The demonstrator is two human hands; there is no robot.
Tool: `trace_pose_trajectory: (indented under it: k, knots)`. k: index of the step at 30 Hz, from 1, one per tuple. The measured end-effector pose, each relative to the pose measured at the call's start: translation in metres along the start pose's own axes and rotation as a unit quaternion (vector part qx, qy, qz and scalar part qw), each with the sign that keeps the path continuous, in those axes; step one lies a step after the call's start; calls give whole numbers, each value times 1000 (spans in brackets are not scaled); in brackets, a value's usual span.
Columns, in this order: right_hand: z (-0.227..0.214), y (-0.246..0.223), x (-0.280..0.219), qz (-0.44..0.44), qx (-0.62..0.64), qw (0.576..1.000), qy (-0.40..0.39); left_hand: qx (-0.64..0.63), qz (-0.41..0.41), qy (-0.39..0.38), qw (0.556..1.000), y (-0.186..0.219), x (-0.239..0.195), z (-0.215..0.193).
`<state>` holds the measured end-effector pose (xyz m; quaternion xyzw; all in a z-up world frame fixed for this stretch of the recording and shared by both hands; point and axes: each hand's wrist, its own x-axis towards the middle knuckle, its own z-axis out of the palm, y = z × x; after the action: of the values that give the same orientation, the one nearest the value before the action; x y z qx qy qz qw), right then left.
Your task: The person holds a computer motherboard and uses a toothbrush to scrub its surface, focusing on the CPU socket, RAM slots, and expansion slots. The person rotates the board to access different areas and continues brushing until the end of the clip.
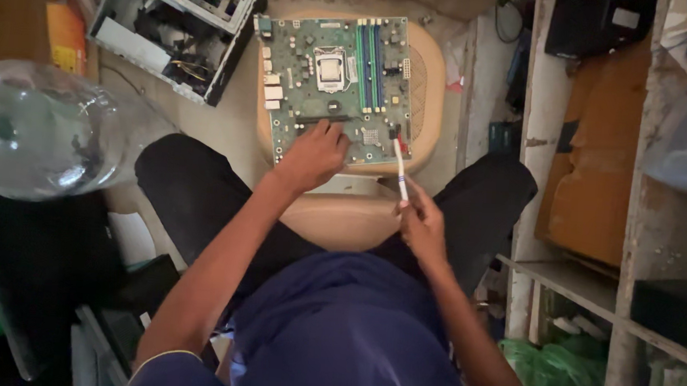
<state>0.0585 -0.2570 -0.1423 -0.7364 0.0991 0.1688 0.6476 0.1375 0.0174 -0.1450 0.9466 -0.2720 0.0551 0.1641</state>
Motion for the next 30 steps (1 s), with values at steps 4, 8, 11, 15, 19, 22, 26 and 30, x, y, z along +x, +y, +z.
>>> trace_pose_trajectory:
  k: [4,8,11,15,19,22,26,30]
  knots:
    - [-9,-13,11,-118,-143,982,36,-29,-22,35,999,-2,5,3]
    - [-4,-14,22,-166,-230,958,50,-67,-61,89,992,2,14,6]
    - [7,-7,29,-266,-246,931,43,-99,-113,98,984,5,17,9]
    - [13,1,29,-258,-298,918,34,-130,-112,124,977,8,9,12]
    - [10,-4,31,-235,-325,914,66,-136,-109,140,975,8,6,14]
    - [9,-7,30,-224,-362,903,63,-128,-110,136,976,7,3,14]
    - [5,-9,30,-281,-356,890,47,-126,-102,149,975,6,6,14]
    - [4,-10,34,-217,-377,899,58,-142,-100,156,972,6,2,12]
